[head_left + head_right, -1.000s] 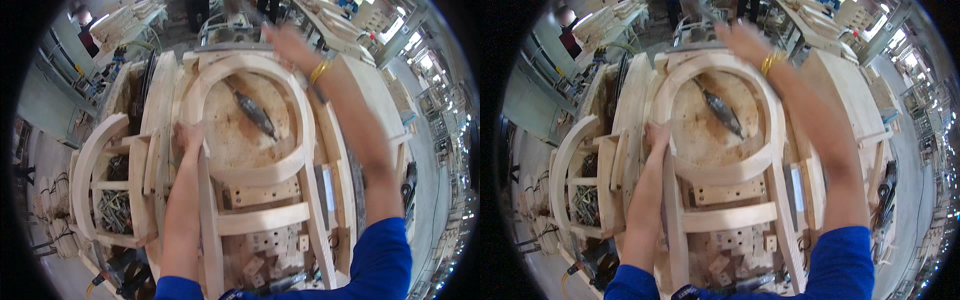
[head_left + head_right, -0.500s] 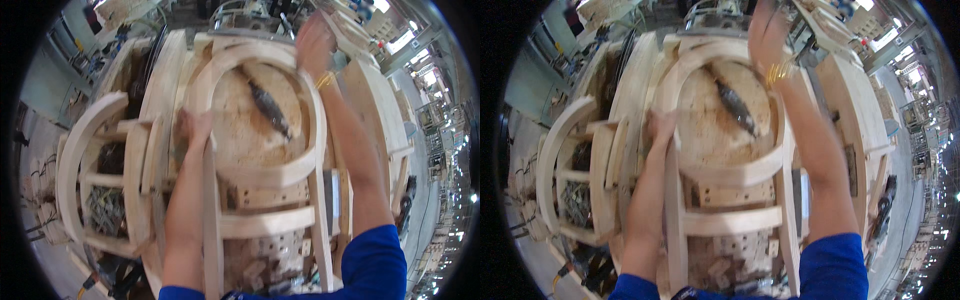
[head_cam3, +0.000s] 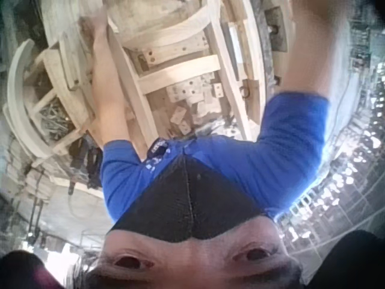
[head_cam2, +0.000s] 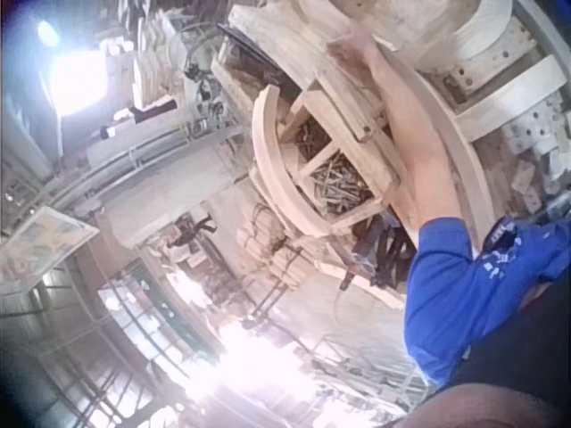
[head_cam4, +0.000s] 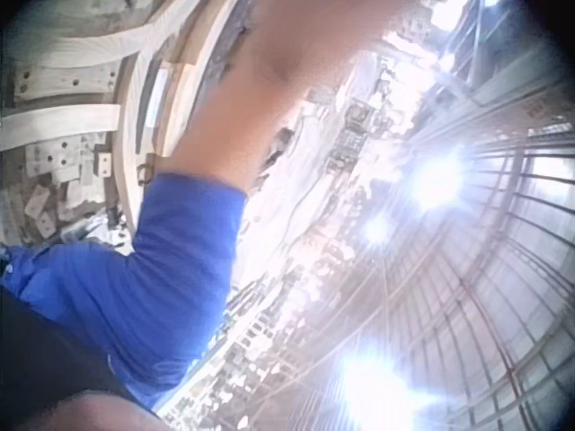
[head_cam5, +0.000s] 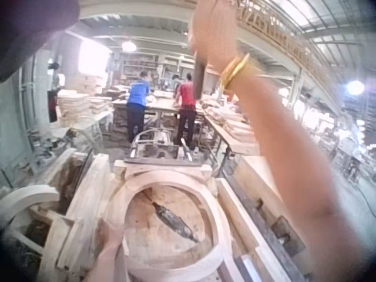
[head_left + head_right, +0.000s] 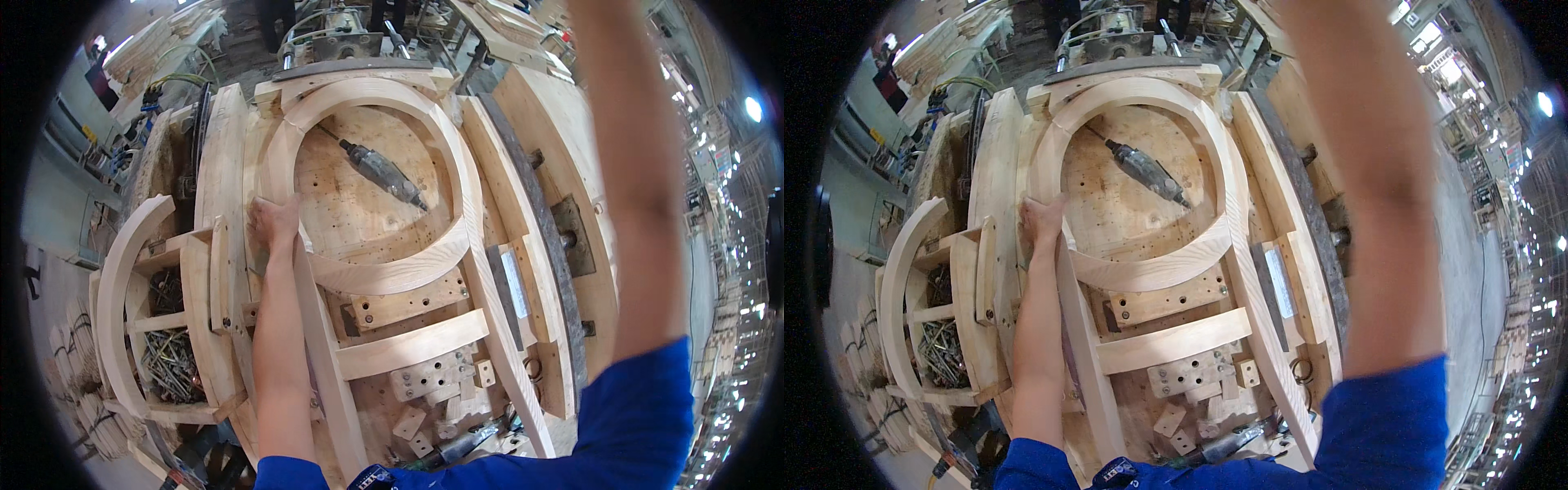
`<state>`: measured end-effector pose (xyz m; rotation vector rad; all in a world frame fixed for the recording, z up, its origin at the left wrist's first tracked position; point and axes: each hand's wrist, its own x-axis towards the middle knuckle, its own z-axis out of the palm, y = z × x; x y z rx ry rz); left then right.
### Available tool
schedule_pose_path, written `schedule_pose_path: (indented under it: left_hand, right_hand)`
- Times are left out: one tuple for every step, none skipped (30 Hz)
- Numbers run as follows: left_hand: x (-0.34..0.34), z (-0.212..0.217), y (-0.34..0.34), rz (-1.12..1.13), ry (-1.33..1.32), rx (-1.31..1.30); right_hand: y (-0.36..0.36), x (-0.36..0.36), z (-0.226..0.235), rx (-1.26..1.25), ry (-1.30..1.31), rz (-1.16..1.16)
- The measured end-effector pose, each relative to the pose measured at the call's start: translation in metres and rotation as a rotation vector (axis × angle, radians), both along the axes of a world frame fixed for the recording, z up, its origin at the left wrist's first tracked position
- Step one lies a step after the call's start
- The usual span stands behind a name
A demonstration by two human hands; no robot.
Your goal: The person assembles wooden chair frames in a workshop. They apply glue to the ends of curved wooden pieces, fit them into a jig, and secure them using a hammer and a pneumatic nail gun. The person also uses a brush to apply adhesive to specific joints before assembly.
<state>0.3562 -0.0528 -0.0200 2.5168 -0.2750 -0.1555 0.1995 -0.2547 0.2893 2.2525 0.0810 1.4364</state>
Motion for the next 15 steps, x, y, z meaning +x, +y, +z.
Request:
schedule_pose_path:
  left_hand:
    - [-0.001, 0.001, 0.000, 0.003, -0.001, 0.000]
    - [-0.005, 0.005, -0.007, -0.018, 0.014, -0.007]
    - [-0.013, 0.007, -0.016, -0.049, 0.042, -0.015]
    - [-0.027, 0.004, -0.026, -0.092, 0.084, -0.027]
    - [-0.038, 0.000, -0.036, -0.117, 0.087, -0.058]
    - [-0.049, -0.008, -0.045, -0.150, 0.091, -0.090]
    - [-0.035, -0.004, -0.045, -0.141, 0.037, -0.088]
    - [-0.031, -0.005, -0.048, -0.151, 0.055, -0.089]
    - [-0.027, -0.012, -0.039, -0.136, 0.081, -0.044]
    - [-0.019, -0.016, -0.029, -0.117, 0.100, -0.007]
    - [-0.006, -0.019, -0.019, -0.094, 0.051, -0.032]
    - [0.007, -0.022, -0.007, -0.076, -0.002, -0.045]
    - [0.016, -0.019, -0.002, -0.065, -0.061, -0.055]
    - [0.012, -0.016, -0.004, -0.074, -0.109, -0.077]
    - [0.015, -0.010, 0.016, -0.128, -0.080, -0.053]
  right_hand:
    - [-0.018, 0.004, -0.041, 0.059, 0.059, -0.042]
    - [-0.038, 0.004, -0.082, 0.113, 0.129, -0.107]
    - [-0.057, -0.002, -0.123, 0.181, 0.230, -0.191]
    - [-0.077, -0.019, -0.157, 0.211, 0.301, -0.259]
    - [-0.094, -0.039, -0.172, 0.226, 0.348, -0.299]
    - [-0.108, -0.063, -0.171, 0.250, 0.405, -0.380]
    - [-0.110, -0.063, -0.158, 0.349, 0.489, -0.481]
    - [-0.109, -0.072, -0.140, 0.437, 0.614, -0.603]
    - [-0.094, -0.076, -0.117, 0.845, 0.622, -0.572]
    - [-0.075, -0.083, -0.083, 1.245, 0.616, -0.529]
    - [-0.054, -0.101, -0.054, 1.304, 0.598, -0.427]
    - [-0.038, -0.131, -0.037, 1.374, 0.575, -0.323]
    - [-0.023, -0.176, -0.027, 1.481, 0.378, 0.014]
    - [-0.013, -0.222, -0.017, 1.549, 0.147, 0.061]
    - [0.026, -0.243, 0.008, 1.548, -0.054, -0.035]
